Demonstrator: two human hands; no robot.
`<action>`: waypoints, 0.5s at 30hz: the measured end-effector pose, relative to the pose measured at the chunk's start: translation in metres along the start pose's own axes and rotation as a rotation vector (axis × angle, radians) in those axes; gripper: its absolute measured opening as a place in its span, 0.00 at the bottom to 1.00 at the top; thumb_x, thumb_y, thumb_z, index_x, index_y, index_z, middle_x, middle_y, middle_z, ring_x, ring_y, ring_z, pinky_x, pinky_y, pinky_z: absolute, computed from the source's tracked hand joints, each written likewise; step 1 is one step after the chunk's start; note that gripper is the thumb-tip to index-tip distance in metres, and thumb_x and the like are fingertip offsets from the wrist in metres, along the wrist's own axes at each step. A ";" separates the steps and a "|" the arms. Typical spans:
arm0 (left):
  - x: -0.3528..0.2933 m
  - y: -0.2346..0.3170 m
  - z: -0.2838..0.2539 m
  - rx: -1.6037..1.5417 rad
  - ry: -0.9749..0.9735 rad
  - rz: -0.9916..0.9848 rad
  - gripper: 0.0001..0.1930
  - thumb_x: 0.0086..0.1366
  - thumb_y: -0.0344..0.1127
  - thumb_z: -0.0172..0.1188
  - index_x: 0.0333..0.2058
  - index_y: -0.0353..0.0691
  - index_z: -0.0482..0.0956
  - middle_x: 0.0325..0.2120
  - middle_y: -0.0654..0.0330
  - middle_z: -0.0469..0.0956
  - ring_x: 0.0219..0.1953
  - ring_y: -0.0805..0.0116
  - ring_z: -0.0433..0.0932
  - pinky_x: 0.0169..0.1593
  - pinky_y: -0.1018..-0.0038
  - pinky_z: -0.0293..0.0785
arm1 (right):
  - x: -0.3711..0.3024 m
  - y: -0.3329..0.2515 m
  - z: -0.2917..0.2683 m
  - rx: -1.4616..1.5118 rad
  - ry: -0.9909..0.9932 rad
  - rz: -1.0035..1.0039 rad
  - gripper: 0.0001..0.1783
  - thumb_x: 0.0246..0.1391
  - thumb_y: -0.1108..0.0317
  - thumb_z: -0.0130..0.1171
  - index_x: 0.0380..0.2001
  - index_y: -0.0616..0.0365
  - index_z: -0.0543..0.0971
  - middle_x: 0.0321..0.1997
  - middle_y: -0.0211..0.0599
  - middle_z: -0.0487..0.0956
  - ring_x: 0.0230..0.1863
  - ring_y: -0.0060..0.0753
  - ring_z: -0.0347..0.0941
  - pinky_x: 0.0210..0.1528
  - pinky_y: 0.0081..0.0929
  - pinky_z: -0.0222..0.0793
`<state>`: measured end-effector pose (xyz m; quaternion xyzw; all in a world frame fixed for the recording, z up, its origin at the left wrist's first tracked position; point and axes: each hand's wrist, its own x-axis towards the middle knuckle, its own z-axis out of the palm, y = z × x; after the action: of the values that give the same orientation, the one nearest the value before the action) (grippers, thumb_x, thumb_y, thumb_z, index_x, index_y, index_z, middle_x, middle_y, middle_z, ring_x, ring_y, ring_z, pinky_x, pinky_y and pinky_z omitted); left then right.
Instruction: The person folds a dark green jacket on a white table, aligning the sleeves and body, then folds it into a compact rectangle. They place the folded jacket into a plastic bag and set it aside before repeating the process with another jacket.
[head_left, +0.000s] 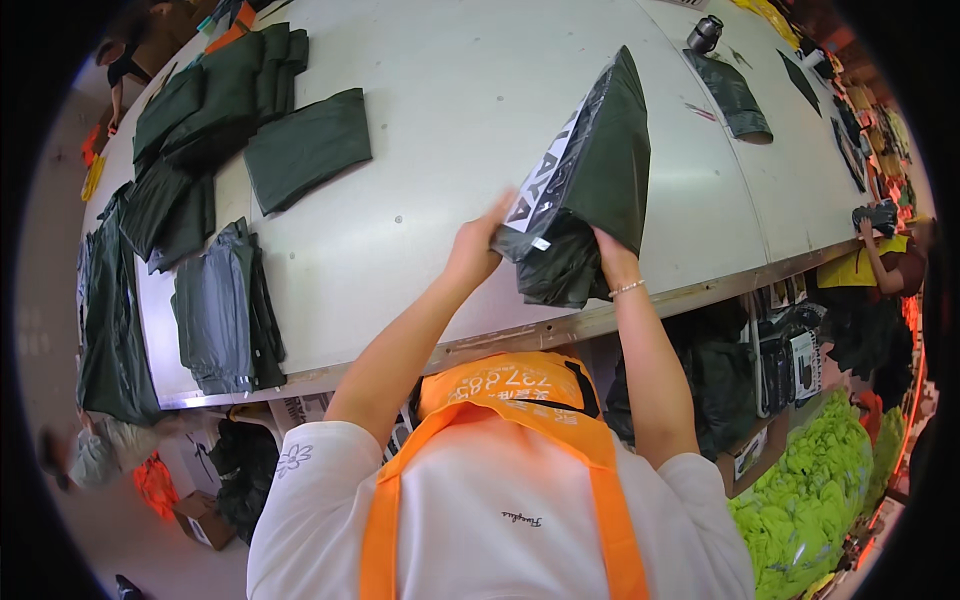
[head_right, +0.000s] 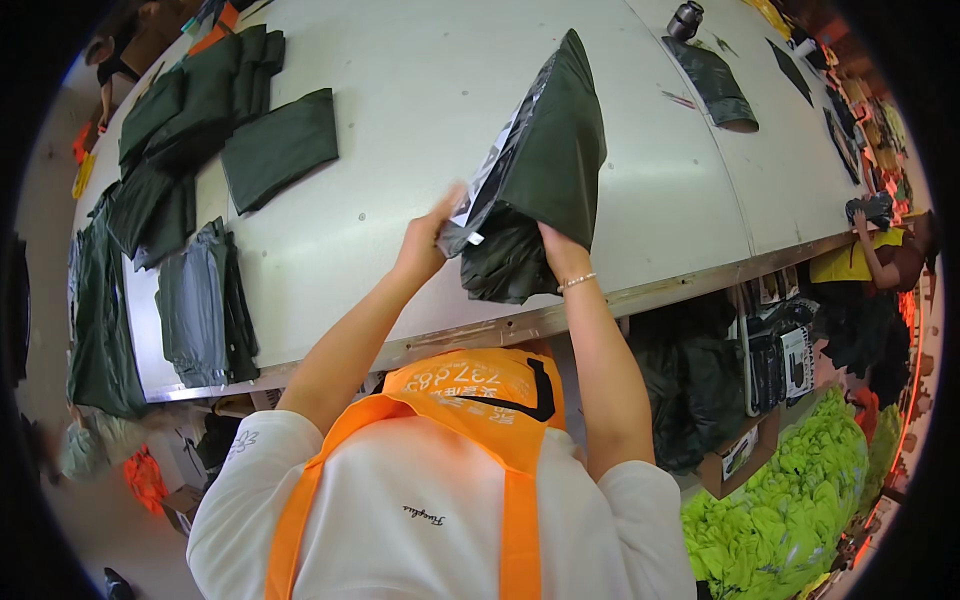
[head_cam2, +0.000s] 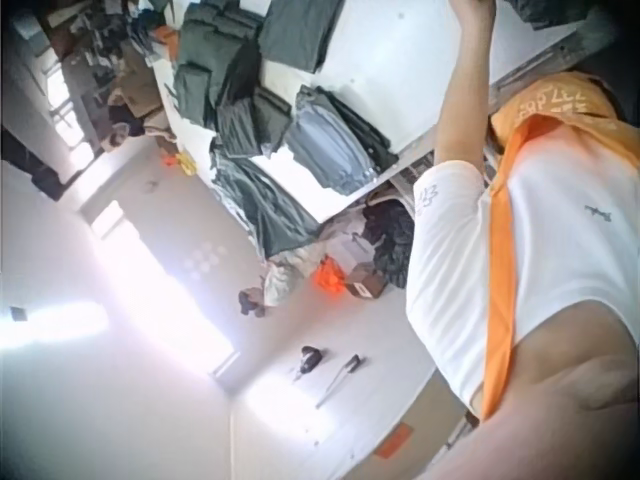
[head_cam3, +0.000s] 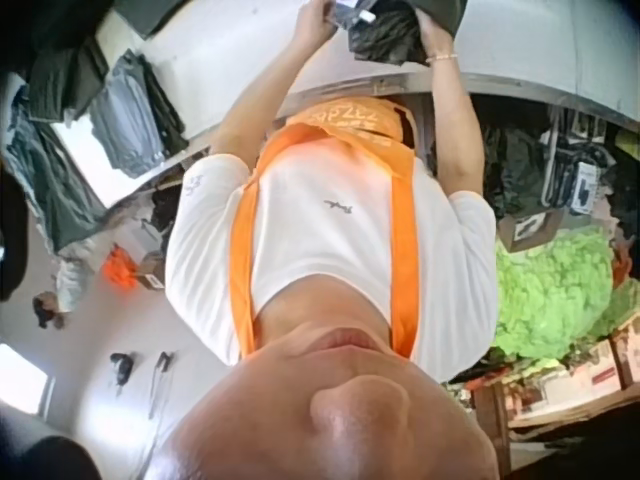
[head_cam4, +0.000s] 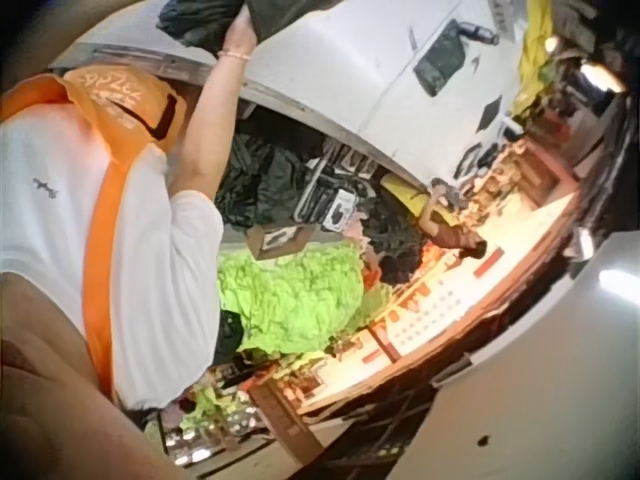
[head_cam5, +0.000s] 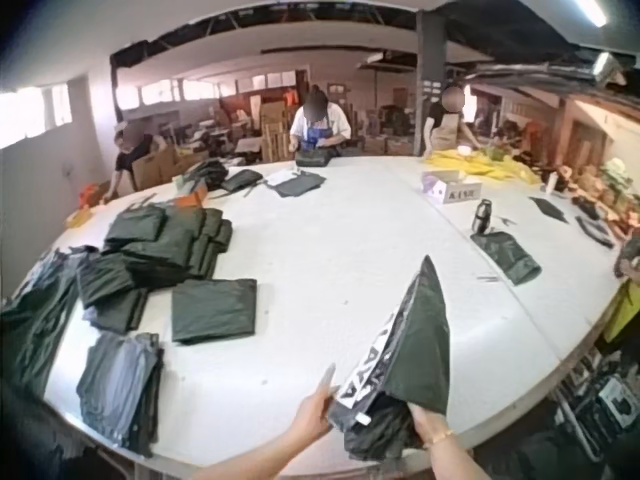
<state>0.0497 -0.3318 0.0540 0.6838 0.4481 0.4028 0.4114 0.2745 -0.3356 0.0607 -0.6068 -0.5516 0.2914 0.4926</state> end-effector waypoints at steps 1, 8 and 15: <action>-0.006 -0.004 0.002 0.135 -0.076 0.046 0.41 0.46 0.15 0.48 0.62 0.50 0.61 0.40 0.42 0.77 0.39 0.44 0.77 0.42 0.62 0.73 | 0.006 0.003 0.002 -0.042 0.013 0.026 0.28 0.57 0.58 0.53 0.55 0.66 0.67 0.61 0.47 0.67 0.62 0.47 0.61 0.65 0.36 0.53; -0.048 -0.034 0.059 -0.689 0.163 -0.387 0.27 0.60 0.22 0.51 0.58 0.49 0.66 0.46 0.53 0.76 0.47 0.61 0.76 0.49 0.67 0.73 | 0.038 -0.009 0.047 -0.332 -0.069 -0.031 0.41 0.50 0.41 0.55 0.55 0.67 0.69 0.59 0.57 0.68 0.62 0.56 0.61 0.63 0.36 0.56; -0.051 -0.070 0.058 -1.356 0.265 -0.821 0.18 0.65 0.44 0.55 0.52 0.51 0.70 0.51 0.65 0.73 0.50 0.67 0.73 0.52 0.67 0.74 | 0.040 -0.020 0.061 -0.824 -0.551 -0.097 0.26 0.59 0.53 0.46 0.46 0.69 0.71 0.48 0.55 0.74 0.45 0.57 0.73 0.49 0.44 0.68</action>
<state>0.0699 -0.3732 -0.0398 0.0122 0.3668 0.4815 0.7959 0.2215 -0.2824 0.0657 -0.6250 -0.7582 0.1754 0.0608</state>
